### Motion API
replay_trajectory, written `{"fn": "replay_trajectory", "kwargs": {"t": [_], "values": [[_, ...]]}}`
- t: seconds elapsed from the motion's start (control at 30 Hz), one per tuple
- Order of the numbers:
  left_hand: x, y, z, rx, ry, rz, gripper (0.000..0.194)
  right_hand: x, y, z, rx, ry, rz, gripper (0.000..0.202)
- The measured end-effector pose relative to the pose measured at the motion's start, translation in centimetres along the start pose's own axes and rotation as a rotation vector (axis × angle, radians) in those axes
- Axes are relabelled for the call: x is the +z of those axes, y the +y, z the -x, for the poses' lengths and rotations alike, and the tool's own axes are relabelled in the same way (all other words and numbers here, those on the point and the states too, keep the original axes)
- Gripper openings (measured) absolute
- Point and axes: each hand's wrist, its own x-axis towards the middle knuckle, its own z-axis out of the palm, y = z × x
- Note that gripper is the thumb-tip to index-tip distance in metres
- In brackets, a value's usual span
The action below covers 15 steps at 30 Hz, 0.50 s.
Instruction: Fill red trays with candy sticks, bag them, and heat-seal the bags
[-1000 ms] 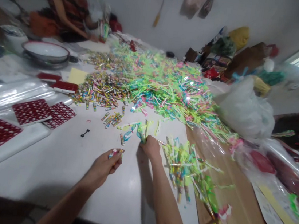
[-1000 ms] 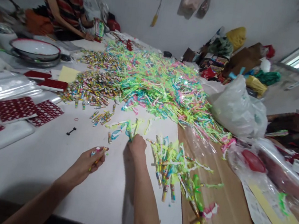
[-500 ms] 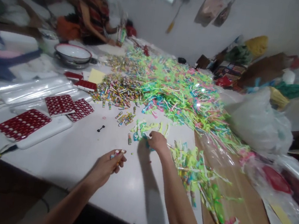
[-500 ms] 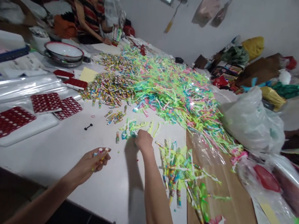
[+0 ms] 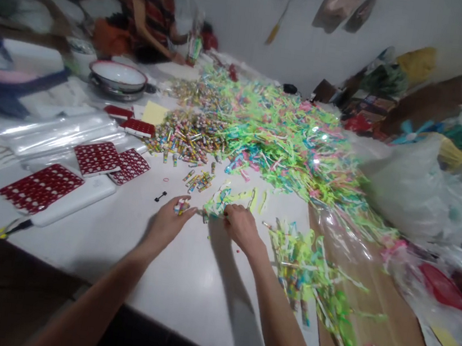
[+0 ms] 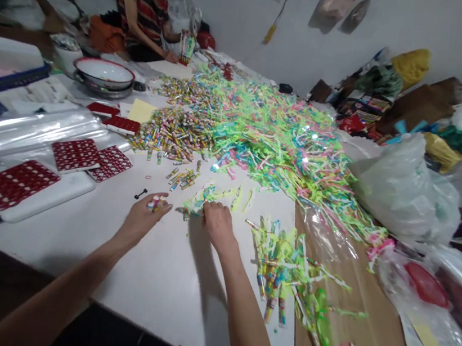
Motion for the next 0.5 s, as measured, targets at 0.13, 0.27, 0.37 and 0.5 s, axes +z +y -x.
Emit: {"fn": "replay_trajectory", "kwargs": {"t": [0.13, 0.27, 0.37, 0.5], "values": [[1.3, 0.7, 0.1, 0.138, -0.192, -0.272, 0.016, -1.6, 0.2, 3.3, -0.154, 0.128, -0.029, 0.02], [2.8, 0.0, 2.5, -0.09, -0.188, 0.021, 0.028, -0.4, 0.9, 5.8, 0.116, 0.521, -0.497, 0.04], [3.7, -0.7, 4.2, -0.187, -0.287, 0.208, 0.032, 1.4, 0.3, 7.1, 0.251, 0.392, -1.023, 0.039], [4.0, -1.0, 5.8, -0.136, -0.393, 0.151, 0.036, 1.5, -1.3, 7.6, 0.296, 0.377, -1.297, 0.033]]}}
